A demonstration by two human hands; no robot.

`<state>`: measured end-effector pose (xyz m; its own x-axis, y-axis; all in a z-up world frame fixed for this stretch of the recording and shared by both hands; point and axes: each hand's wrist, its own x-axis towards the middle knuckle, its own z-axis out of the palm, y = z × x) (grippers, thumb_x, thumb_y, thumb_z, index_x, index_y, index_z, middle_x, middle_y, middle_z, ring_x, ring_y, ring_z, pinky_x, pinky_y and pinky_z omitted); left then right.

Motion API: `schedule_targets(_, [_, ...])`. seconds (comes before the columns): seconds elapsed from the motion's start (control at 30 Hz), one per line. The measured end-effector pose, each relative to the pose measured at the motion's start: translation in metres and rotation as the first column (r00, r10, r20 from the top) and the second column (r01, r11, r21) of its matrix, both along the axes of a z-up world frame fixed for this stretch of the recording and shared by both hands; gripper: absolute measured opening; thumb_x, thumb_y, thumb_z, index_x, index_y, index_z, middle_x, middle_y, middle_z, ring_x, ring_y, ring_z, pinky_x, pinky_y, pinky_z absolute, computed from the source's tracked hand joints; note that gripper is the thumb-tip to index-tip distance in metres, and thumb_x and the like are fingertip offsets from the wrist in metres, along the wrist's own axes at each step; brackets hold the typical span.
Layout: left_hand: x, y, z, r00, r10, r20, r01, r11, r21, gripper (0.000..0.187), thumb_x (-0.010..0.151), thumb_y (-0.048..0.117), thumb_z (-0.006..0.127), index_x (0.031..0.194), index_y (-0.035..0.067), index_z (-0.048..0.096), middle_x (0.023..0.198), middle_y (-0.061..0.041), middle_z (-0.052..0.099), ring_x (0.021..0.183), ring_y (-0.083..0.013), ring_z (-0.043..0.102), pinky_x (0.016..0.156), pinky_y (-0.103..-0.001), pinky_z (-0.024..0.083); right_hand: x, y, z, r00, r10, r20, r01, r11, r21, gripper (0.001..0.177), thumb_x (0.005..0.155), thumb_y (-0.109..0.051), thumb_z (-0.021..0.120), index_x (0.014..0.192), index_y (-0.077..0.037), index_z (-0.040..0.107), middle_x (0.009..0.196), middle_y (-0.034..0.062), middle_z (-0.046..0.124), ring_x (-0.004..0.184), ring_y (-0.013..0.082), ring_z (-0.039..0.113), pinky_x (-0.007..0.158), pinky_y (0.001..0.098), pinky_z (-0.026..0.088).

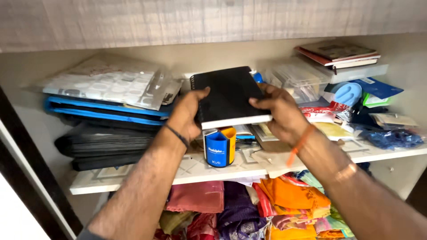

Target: The person rearranges several folders, notebooks, and papers on cupboard shelves by hand, picking up items to view them and moving them to different positions.

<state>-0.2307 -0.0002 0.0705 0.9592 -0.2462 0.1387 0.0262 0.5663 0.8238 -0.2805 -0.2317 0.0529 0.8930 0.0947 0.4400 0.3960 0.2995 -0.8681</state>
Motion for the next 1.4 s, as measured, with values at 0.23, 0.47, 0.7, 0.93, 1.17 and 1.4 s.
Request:
schedule_targets(0.23, [-0.075,0.014,0.003,0.984,-0.14,0.113,0.139,0.99,0.015,0.028,0.094,0.012,0.065,0.114,-0.008,0.065,0.1,-0.02,0.076,0.082,-0.0306,0.077,0.076,-0.044,0.066,-0.058,-0.004,0.008,0.969,0.245,0.035,-0.244,0.97,-0.01,0.053,0.096,-0.009,0.061,0.146,-0.001,0.048,0.131,0.0099,0.066,0.118,0.0207,0.064,0.102,0.0383,0.054])
schedule_targets(0.47, [-0.138,0.034,-0.017,0.943,0.305,0.131,-0.266,0.931,-0.251,0.024,0.088,0.005,0.066,0.112,0.0,0.065,0.097,-0.013,0.074,0.081,-0.0282,0.075,0.071,-0.044,0.064,-0.03,0.029,-0.053,0.887,-0.192,0.42,0.406,0.758,-0.51,0.074,0.084,-0.028,0.077,0.146,-0.004,0.045,0.135,0.0117,0.064,0.122,0.0243,0.063,0.101,0.0386,0.054])
schedule_targets(0.7, [-0.148,0.051,-0.021,0.893,0.402,0.204,-0.343,0.899,-0.271,0.02,0.089,0.006,0.067,0.108,0.004,0.068,0.1,-0.009,0.073,0.083,-0.0234,0.073,0.072,-0.039,0.062,-0.042,0.072,-0.069,0.751,-0.349,0.561,0.649,0.548,-0.528,0.067,0.068,-0.022,0.092,0.125,-0.003,0.061,0.116,0.0162,0.071,0.099,0.0246,0.072,0.082,0.0381,0.06])
schedule_targets(0.93, [-0.137,0.056,-0.035,0.89,0.418,0.184,-0.366,0.893,-0.261,0.019,0.089,0.005,0.067,0.108,0.004,0.067,0.101,-0.008,0.073,0.085,-0.022,0.073,0.073,-0.037,0.062,-0.034,-0.064,-0.029,0.574,-0.561,0.597,0.819,0.411,-0.401,0.076,0.078,-0.029,0.088,0.14,-0.004,0.053,0.106,0.0166,0.073,0.087,0.0215,0.074,0.073,0.033,0.062])
schedule_targets(1.17, [-0.114,0.034,-0.052,0.911,0.373,0.174,-0.348,0.924,-0.16,0.024,0.088,0.006,0.068,0.112,0.003,0.067,0.101,-0.009,0.075,0.085,-0.0207,0.073,0.074,-0.035,0.061,-0.014,-0.157,0.001,0.325,-0.789,0.522,0.928,0.16,-0.336,0.074,0.082,-0.031,0.092,0.135,0.007,0.058,0.108,0.0242,0.071,0.089,0.0291,0.073,0.074,0.0398,0.06])
schedule_targets(1.4, [-0.089,0.022,-0.061,0.929,0.348,0.129,-0.344,0.938,-0.048,0.027,0.087,0.008,0.07,0.113,0.002,0.067,0.098,-0.008,0.073,0.081,-0.0199,0.071,0.07,-0.036,0.06,0.064,-0.205,0.046,0.21,-0.646,0.734,0.972,0.22,-0.084,0.06,0.089,-0.028,0.092,0.132,0.005,0.065,0.118,0.02,0.074,0.1,0.0275,0.074,0.086,0.0382,0.062])
